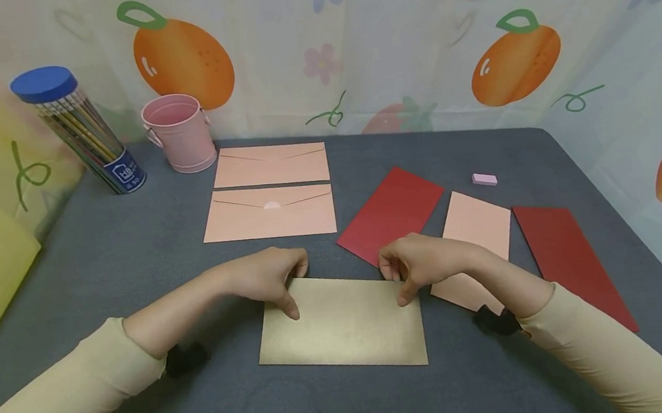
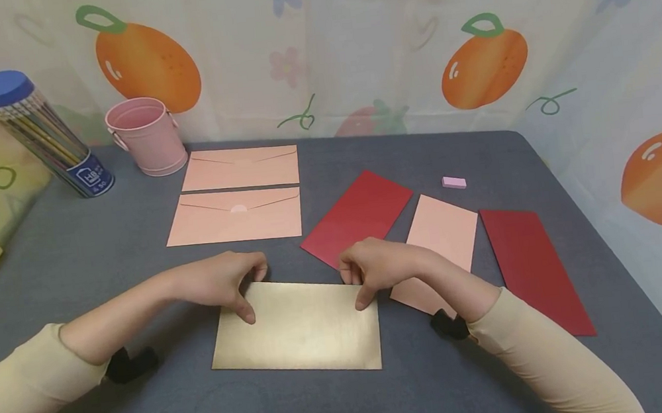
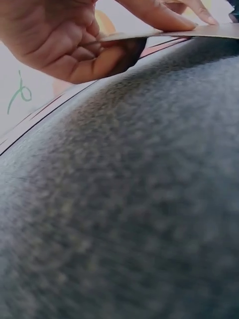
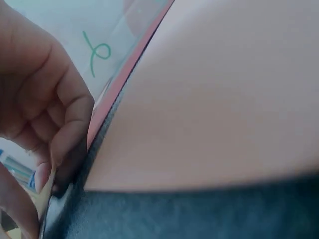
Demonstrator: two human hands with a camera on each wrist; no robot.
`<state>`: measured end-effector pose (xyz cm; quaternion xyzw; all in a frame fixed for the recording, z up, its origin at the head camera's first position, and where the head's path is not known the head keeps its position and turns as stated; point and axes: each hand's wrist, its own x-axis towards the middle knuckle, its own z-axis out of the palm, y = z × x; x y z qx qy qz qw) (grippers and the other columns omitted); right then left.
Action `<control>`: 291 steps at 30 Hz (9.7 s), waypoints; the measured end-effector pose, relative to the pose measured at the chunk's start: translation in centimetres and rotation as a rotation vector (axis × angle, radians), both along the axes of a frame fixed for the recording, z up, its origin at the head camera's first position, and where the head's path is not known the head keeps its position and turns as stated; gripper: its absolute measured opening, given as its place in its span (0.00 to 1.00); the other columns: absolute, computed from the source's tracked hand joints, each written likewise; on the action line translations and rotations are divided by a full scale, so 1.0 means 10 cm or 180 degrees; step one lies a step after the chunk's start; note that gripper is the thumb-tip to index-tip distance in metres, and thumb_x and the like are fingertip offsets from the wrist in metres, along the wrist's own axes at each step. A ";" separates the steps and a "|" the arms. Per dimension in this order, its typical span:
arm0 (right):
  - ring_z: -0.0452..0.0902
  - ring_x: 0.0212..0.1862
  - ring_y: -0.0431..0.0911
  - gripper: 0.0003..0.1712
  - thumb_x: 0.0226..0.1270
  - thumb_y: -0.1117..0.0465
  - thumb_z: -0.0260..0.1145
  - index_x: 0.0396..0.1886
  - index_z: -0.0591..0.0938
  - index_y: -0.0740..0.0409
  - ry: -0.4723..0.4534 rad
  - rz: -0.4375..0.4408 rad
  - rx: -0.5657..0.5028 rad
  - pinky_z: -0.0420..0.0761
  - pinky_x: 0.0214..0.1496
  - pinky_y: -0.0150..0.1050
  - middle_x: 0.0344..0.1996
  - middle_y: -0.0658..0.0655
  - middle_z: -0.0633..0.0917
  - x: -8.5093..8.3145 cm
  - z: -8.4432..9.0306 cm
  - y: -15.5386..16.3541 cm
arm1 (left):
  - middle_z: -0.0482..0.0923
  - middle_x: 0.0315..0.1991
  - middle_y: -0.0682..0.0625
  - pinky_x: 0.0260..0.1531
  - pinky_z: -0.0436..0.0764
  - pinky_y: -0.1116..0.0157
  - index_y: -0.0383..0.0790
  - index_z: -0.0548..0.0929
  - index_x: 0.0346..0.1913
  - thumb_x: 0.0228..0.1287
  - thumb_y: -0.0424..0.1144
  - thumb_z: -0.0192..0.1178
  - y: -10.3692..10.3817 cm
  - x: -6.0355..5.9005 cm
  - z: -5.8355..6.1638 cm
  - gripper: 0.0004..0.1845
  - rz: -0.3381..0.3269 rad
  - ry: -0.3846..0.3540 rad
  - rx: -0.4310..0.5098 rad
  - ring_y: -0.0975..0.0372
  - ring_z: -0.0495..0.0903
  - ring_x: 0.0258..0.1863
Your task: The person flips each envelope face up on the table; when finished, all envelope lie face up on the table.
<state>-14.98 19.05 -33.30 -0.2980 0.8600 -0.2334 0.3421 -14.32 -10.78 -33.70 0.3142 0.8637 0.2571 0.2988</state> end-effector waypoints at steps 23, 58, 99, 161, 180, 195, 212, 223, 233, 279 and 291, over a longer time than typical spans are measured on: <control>0.80 0.29 0.45 0.13 0.67 0.59 0.68 0.47 0.78 0.59 -0.0770 -0.0502 -0.0726 0.87 0.40 0.44 0.28 0.51 0.78 -0.32 0.21 0.36 | 0.84 0.29 0.58 0.37 0.83 0.67 0.38 0.77 0.41 0.60 0.38 0.69 -0.31 -0.44 0.08 0.13 0.1034 -0.1069 0.1192 0.68 0.82 0.31; 0.86 0.30 0.39 0.05 0.72 0.61 0.62 0.36 0.79 0.56 -0.1108 -0.1719 -0.1821 0.89 0.41 0.38 0.30 0.51 0.90 -0.47 0.21 0.49 | 0.78 0.31 0.57 0.42 0.86 0.69 0.49 0.82 0.29 0.62 0.30 0.65 -0.64 -0.51 0.16 0.09 0.1907 -0.0923 0.2121 0.67 0.83 0.35; 0.82 0.29 0.40 0.40 0.65 0.75 0.62 0.71 0.58 0.51 -0.1251 -0.2231 -0.2229 0.86 0.35 0.32 0.33 0.48 0.81 -0.48 0.14 0.24 | 0.84 0.28 0.60 0.33 0.85 0.70 0.41 0.75 0.43 0.69 0.38 0.58 -0.80 -0.62 0.16 0.06 0.1959 -0.0850 0.1887 0.67 0.84 0.27; 0.84 0.56 0.52 0.44 0.67 0.73 0.59 0.79 0.51 0.58 -0.1714 -0.1316 -0.1479 0.82 0.62 0.43 0.61 0.67 0.74 -0.19 -0.02 -0.45 | 0.82 0.28 0.55 0.35 0.85 0.75 0.35 0.85 0.39 0.65 0.34 0.64 -1.48 -0.77 0.09 0.05 0.1565 -0.1682 -0.0059 0.70 0.83 0.30; 0.81 0.60 0.55 0.35 0.69 0.70 0.58 0.74 0.58 0.70 -0.1730 -0.1373 -0.1423 0.80 0.65 0.43 0.70 0.70 0.69 -0.17 -0.01 -0.45 | 0.81 0.27 0.54 0.34 0.85 0.74 0.34 0.84 0.39 0.66 0.33 0.63 -1.45 -0.76 0.05 0.05 0.1606 -0.1605 -0.0086 0.69 0.82 0.29; 0.80 0.61 0.54 0.32 0.71 0.68 0.57 0.72 0.62 0.70 -0.1720 -0.1390 -0.1434 0.78 0.67 0.42 0.71 0.67 0.69 -0.18 -0.03 -0.44 | 0.83 0.28 0.55 0.35 0.85 0.74 0.34 0.86 0.38 0.66 0.34 0.63 -1.49 -0.76 0.03 0.05 0.1611 -0.1415 -0.0018 0.69 0.83 0.29; 0.83 0.57 0.47 0.30 0.73 0.66 0.56 0.72 0.63 0.69 -0.1690 -0.1340 -0.1431 0.79 0.67 0.44 0.71 0.67 0.70 -0.18 0.01 -0.39 | 0.83 0.28 0.55 0.35 0.86 0.73 0.31 0.86 0.39 0.65 0.33 0.63 -1.47 -0.75 0.08 0.07 0.1626 -0.1325 0.0009 0.69 0.83 0.29; 0.80 0.62 0.54 0.30 0.74 0.64 0.56 0.72 0.64 0.67 -0.1538 -0.1312 -0.1616 0.79 0.66 0.46 0.69 0.67 0.71 -0.21 0.11 -0.29 | 0.86 0.34 0.53 0.39 0.87 0.70 0.27 0.82 0.47 0.65 0.35 0.64 -1.33 -0.73 0.24 0.14 0.1529 -0.0906 0.0141 0.69 0.82 0.33; 0.78 0.64 0.58 0.28 0.72 0.65 0.57 0.70 0.67 0.67 -0.1325 -0.1407 -0.1719 0.80 0.65 0.47 0.68 0.69 0.72 -0.30 0.15 -0.15 | 0.84 0.44 0.49 0.46 0.87 0.68 0.24 0.72 0.60 0.70 0.36 0.58 -1.01 -0.71 0.22 0.22 0.1410 -0.0810 0.0543 0.69 0.84 0.39; 0.75 0.63 0.47 0.30 0.77 0.59 0.54 0.75 0.62 0.62 -0.0852 -0.2751 -0.1702 0.72 0.74 0.42 0.50 0.44 0.80 -1.08 0.25 0.62 | 0.67 0.68 0.27 0.71 0.71 0.55 0.20 0.63 0.65 0.74 0.32 0.43 0.52 -0.14 0.03 0.22 0.1859 -0.2744 0.1759 0.42 0.69 0.69; 0.63 0.72 0.54 0.31 0.79 0.56 0.51 0.77 0.60 0.58 -0.0745 -0.3016 -0.1225 0.65 0.77 0.45 0.77 0.60 0.61 -1.18 0.20 0.66 | 0.72 0.65 0.28 0.56 0.84 0.63 0.24 0.71 0.57 0.72 0.31 0.47 0.61 -0.13 -0.04 0.17 0.2113 -0.2830 0.1832 0.48 0.80 0.61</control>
